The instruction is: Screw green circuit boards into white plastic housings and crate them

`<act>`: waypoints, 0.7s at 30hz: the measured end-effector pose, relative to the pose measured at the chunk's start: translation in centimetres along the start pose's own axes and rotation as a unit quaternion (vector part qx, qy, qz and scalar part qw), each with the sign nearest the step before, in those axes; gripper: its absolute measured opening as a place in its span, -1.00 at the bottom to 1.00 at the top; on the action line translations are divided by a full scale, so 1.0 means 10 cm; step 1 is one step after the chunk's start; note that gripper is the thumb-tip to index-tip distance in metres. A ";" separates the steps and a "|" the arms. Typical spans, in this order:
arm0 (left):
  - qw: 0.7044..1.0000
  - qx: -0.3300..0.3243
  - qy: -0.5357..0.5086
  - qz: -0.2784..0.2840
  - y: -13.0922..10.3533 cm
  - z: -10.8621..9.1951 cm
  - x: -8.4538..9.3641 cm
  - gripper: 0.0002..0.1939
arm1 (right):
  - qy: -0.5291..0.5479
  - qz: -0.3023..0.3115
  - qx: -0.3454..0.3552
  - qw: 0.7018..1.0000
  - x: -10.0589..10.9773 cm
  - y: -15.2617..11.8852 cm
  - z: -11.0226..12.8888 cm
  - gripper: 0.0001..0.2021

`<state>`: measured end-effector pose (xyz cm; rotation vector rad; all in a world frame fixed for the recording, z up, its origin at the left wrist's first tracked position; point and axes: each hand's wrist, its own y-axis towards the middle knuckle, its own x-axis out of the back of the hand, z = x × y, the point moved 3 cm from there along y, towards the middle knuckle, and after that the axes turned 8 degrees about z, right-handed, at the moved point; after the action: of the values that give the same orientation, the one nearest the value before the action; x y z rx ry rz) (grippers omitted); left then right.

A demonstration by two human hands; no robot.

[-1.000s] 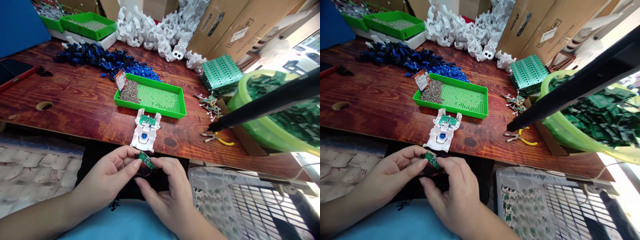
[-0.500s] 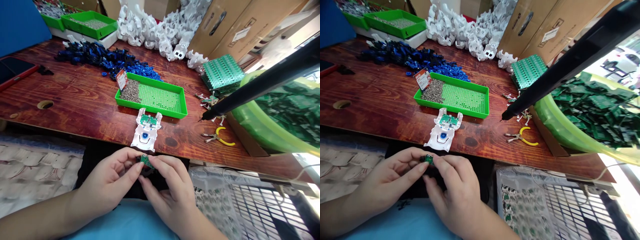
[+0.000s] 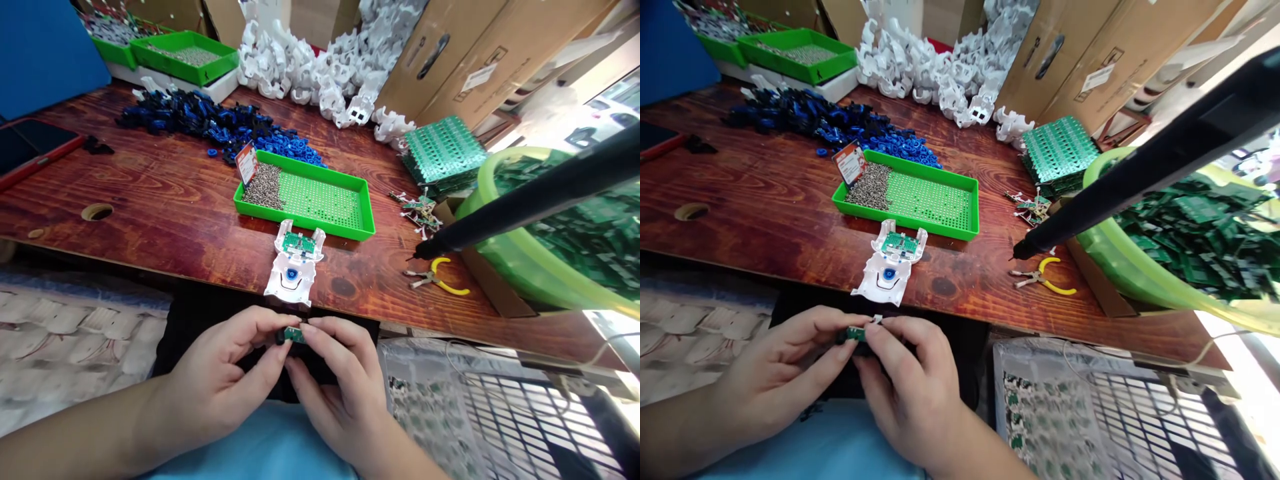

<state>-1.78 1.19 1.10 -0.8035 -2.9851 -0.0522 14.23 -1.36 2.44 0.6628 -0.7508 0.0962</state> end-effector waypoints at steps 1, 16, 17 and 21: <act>1.000 -0.010 0.016 0.001 -0.01 0.00 0.00 -0.70 | -0.009 -0.008 0.006 1.000 0.01 -0.01 0.00 -0.56; 0.941 -0.234 0.225 0.093 -0.04 -0.14 0.09 -0.25 | -0.075 -0.117 0.158 0.978 -0.11 -0.15 -0.19 -0.83; 0.939 -0.239 0.228 0.094 -0.05 -0.14 0.09 -0.26 | -0.074 -0.127 0.161 0.976 -0.13 -0.16 -0.19 -0.84; 0.948 -0.231 0.208 0.063 -0.07 -0.15 0.08 -0.35 | -0.019 -0.151 0.161 0.975 -0.16 -0.15 -0.14 -0.77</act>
<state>-2.77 0.86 2.64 -0.8830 -2.5351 -0.8306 14.33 -1.53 -0.20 1.0831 -0.6686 -0.0766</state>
